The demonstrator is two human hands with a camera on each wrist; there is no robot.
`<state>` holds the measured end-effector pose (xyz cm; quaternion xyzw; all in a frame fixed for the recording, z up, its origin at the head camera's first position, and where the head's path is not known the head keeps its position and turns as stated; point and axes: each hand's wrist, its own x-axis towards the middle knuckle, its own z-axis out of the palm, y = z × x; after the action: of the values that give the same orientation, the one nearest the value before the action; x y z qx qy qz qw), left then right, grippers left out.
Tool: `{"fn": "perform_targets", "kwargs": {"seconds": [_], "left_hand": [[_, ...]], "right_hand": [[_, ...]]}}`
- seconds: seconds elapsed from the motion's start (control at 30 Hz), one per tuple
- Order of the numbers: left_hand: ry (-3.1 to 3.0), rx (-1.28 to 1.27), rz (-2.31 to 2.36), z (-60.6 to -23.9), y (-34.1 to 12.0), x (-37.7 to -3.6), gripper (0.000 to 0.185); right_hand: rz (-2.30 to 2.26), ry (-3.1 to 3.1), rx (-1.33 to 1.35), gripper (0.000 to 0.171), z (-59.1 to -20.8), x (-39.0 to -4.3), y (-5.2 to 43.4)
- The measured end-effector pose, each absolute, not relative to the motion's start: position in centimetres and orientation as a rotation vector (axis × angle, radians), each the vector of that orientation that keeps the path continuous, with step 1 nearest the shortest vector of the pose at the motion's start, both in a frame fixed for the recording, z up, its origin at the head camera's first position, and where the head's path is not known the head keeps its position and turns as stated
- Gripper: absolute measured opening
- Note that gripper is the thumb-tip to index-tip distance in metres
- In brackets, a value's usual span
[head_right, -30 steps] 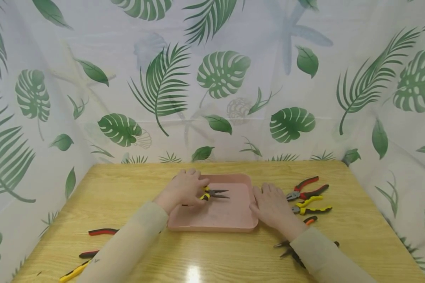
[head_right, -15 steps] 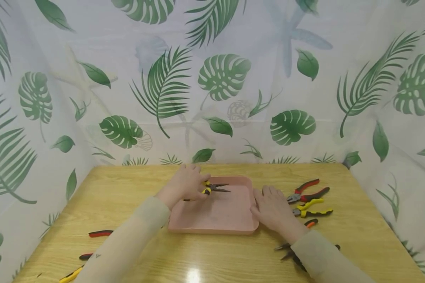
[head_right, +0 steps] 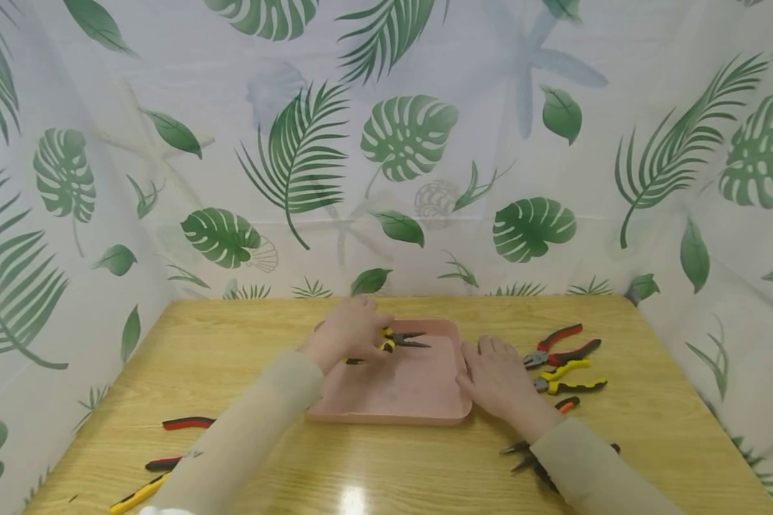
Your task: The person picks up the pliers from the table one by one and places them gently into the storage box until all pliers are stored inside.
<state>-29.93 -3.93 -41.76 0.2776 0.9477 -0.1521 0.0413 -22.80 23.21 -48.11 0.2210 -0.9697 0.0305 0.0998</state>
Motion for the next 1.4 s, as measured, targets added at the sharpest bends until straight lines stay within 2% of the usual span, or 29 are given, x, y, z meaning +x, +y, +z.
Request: {"fn": "perform_targets", "kwargs": {"seconds": [0.3,0.7,1.4], "left_hand": [[2.874,0.841,-0.371,-42.25,-3.29,-29.82,0.072],[2.904,0.967,-0.423,-42.21,-3.5,-30.0,0.061],[2.907,1.019,-0.416,-42.07,-4.06,-29.71,0.052]], "right_hand": [[0.102,-2.868,0.654,0.015,-48.03,-22.75,23.18],[0.114,-2.881,0.638,0.013,-47.87,-22.68,23.12],[0.119,-2.882,0.635,0.013,-47.89,-22.73,23.05]]}}
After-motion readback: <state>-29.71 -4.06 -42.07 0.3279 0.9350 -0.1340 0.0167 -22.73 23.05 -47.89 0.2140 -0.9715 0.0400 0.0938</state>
